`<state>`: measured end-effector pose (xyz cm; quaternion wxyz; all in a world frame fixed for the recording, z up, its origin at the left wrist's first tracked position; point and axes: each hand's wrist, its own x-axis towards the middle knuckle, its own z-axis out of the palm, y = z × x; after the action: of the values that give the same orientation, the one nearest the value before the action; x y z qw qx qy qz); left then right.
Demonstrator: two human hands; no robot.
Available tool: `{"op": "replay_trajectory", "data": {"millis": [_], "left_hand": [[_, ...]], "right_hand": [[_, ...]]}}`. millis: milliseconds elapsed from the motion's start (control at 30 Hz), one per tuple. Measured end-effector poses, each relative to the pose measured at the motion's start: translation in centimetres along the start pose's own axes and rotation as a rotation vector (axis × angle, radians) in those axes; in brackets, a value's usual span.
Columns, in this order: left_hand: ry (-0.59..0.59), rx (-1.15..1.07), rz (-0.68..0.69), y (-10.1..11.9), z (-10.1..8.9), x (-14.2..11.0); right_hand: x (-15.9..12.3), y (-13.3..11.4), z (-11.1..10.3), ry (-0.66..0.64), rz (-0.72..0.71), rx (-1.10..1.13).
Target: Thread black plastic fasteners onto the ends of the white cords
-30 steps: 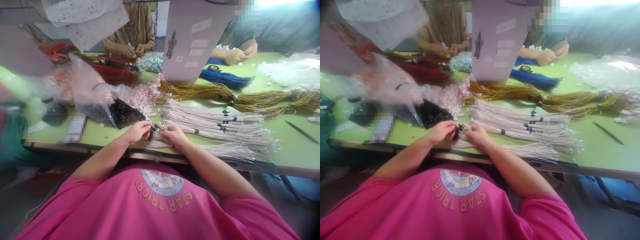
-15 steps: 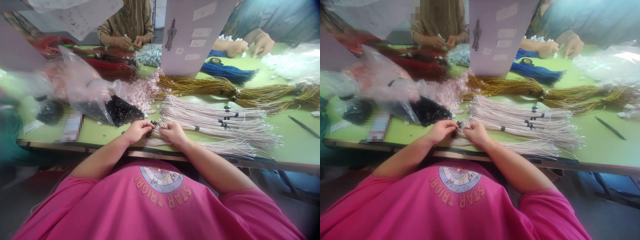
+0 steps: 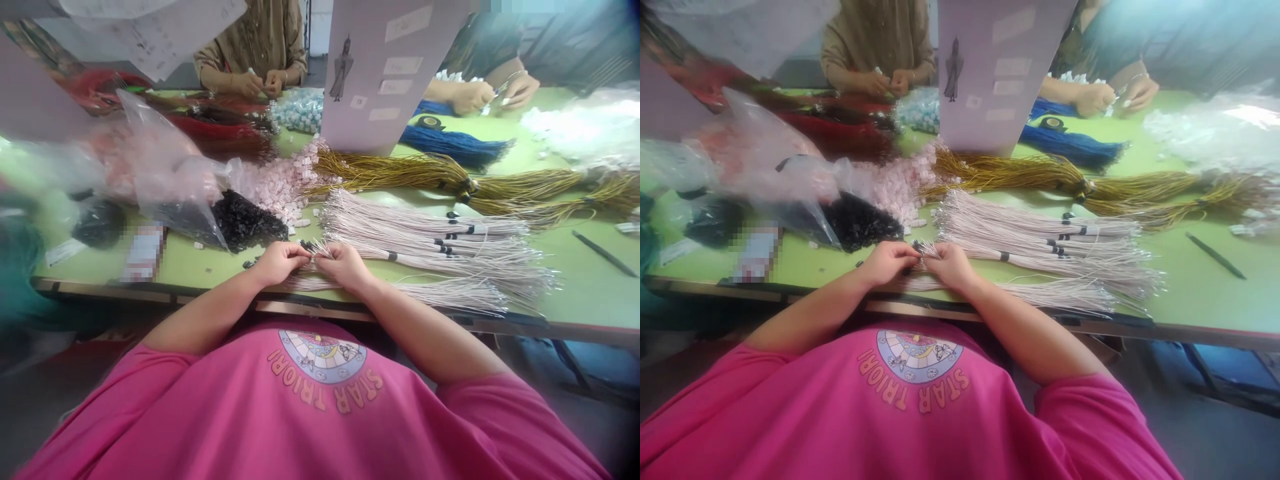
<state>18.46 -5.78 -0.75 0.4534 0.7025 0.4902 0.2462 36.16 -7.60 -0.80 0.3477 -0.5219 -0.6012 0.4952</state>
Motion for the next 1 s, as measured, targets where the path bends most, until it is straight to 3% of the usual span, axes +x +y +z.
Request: {"op": "replay_trajectory", "data": {"millis": [100, 200, 267, 333, 433, 567, 800, 900, 1000], "left_hand": [[0.043, 0.159, 0.138, 0.3, -1.2, -0.2], [0.141, 0.442, 0.231, 0.3, -3.8, -0.9], [0.167, 0.621, 0.161, -0.1, -5.8, -1.6], [0.112, 0.743, 0.063, -0.8, -7.3, -2.4], [0.067, 0.820, -0.014, -1.8, -8.0, -3.3], [0.063, 0.825, -0.022, -2.7, -7.4, -3.4], [0.059, 0.617, -0.010, -3.1, -7.2, -2.3], [0.078, 0.573, -0.033, -1.9, -7.3, -2.1], [0.090, 0.423, 0.075, 0.6, -6.7, -2.1]], "right_hand": [[0.1, 0.0, -0.3, 0.002, 0.056, 0.059], [0.3, 0.2, -0.7, 0.018, 0.144, 0.205], [0.4, 0.3, -0.9, 0.006, 0.197, 0.301], [0.4, 0.3, -1.1, -0.028, 0.229, 0.386], [0.4, 0.1, -1.0, -0.056, 0.252, 0.504], [0.3, -0.3, -0.8, -0.071, 0.282, 0.533], [0.3, 0.3, -0.7, -0.100, 0.219, 0.418], [0.3, 0.3, -0.6, -0.106, 0.199, 0.379], [0.1, 0.1, -0.4, -0.102, 0.188, 0.342]]}}
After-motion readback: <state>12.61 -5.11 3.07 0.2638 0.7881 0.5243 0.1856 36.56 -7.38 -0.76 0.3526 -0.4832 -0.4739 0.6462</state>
